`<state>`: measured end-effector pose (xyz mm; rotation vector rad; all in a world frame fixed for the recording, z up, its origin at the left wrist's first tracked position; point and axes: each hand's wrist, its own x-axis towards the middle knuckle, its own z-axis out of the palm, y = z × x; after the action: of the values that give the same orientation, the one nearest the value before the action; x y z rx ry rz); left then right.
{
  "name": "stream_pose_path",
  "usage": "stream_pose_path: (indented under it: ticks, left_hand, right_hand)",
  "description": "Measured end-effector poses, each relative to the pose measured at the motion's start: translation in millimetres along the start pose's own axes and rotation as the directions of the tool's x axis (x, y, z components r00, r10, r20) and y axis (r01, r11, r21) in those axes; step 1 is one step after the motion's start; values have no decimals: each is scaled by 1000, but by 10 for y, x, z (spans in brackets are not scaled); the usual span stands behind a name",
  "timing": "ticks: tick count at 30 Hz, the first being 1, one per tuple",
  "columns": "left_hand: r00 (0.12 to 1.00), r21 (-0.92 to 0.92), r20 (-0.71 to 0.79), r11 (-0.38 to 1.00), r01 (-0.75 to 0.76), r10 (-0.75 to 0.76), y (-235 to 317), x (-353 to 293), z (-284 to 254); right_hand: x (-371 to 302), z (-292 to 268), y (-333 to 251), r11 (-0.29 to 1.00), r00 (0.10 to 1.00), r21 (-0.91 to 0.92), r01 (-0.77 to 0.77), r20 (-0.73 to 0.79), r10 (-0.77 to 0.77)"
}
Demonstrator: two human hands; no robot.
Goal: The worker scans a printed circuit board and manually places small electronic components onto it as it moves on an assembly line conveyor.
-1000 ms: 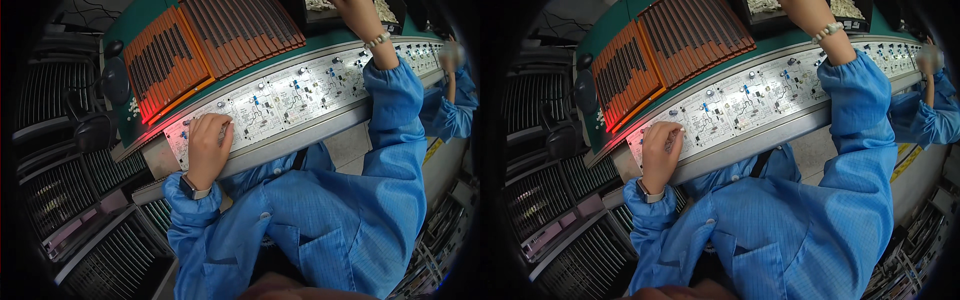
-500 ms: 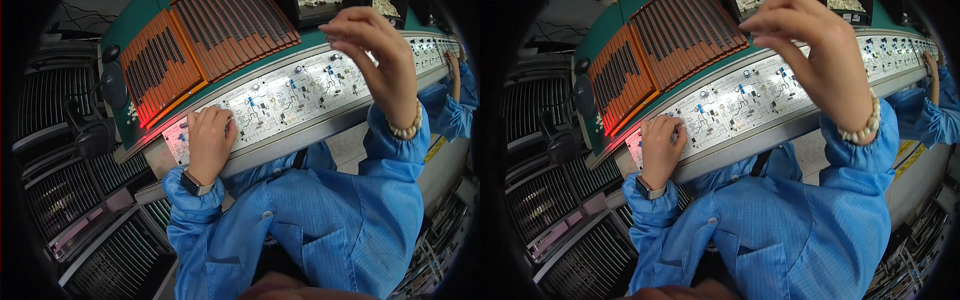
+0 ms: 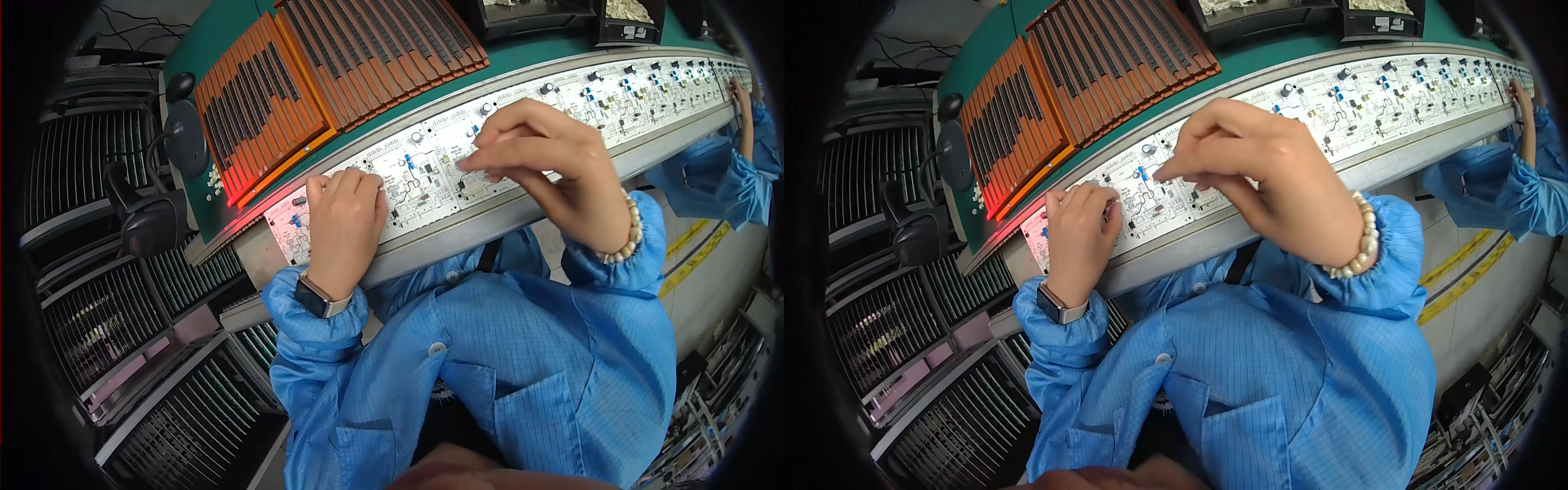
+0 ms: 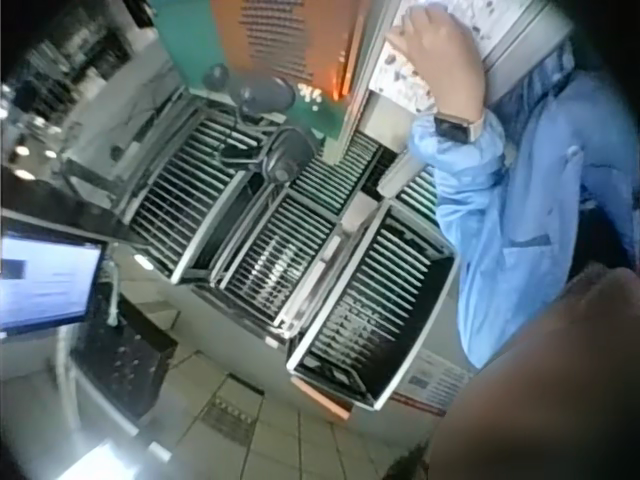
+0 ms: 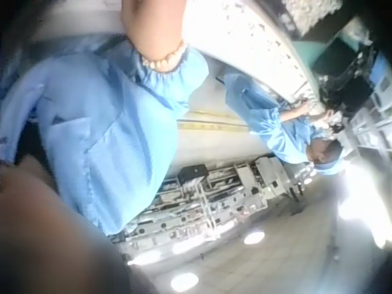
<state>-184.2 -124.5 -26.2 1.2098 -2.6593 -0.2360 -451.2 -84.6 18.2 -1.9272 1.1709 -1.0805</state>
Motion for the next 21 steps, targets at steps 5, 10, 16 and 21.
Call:
stream_pose_path:
  ticks: [5,10,16,21]
  left_hand:
    - [998,-127,6,990,63,-63,-36,-73,-25]
    - [970,-239,-89,950,199,-226,-347,-375,-225]
    - [709,-307,-211,734,605,-673,-1212,-927,-431]
    - [676,-331,-328,750,572,-660,-2296,-1289,-201]
  right_hand:
    - [-13,274,81,984,997,162,-72,26,69]
    - [-95,381,150,921,974,319,-225,90,207]
    - [-68,391,163,941,981,310,-134,173,82]
    - [-24,580,116,936,980,323,-139,183,82]
